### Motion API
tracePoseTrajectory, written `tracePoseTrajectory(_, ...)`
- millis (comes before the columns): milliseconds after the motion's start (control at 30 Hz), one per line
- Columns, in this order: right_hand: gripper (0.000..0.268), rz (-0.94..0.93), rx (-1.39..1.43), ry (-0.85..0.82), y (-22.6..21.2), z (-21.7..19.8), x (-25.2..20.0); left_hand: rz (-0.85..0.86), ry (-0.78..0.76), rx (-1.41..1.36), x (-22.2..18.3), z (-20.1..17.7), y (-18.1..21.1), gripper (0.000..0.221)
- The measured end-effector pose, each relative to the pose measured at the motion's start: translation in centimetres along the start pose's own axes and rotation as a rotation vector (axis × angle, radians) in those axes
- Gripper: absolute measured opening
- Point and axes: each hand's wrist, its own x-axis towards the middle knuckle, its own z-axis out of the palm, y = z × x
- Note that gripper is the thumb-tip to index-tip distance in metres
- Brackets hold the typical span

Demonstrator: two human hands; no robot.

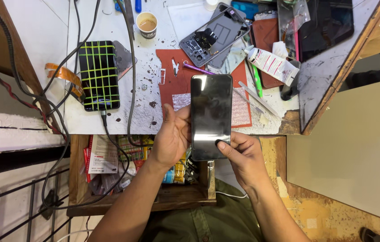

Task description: The person removes screws from the internal frame of a phone using a screwdriver on a workbench.

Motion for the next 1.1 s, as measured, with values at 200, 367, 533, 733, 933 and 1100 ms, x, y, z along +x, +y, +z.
tracePoseTrajectory(200,0.024,0.012,0.009,-0.008,0.2,0.0,0.1,-0.009,0.012,-0.023,0.0,0.3,0.2,0.089)
tracePoseTrajectory(367,0.023,0.012,0.013,-0.008,0.2,0.0,0.1,-0.009,0.003,-0.008,0.0,0.4,0.3,0.090)
tracePoseTrajectory(533,0.023,0.022,-0.003,0.007,-0.1,0.4,0.2,0.014,-0.022,0.019,0.2,0.7,0.4,0.092)
tracePoseTrajectory(733,0.026,-0.206,-0.468,0.195,-1.7,3.8,-0.9,0.263,-0.003,0.415,0.9,2.9,0.4,0.084)
tracePoseTrajectory(933,0.040,-0.764,-1.147,0.029,-3.6,7.6,-2.3,0.095,-0.058,0.190,-0.4,1.8,-0.3,0.081)
tracePoseTrajectory(1100,0.071,-0.663,-0.873,0.098,-2.3,6.8,-2.8,0.098,-0.121,-0.327,-0.5,2.7,1.2,0.089)
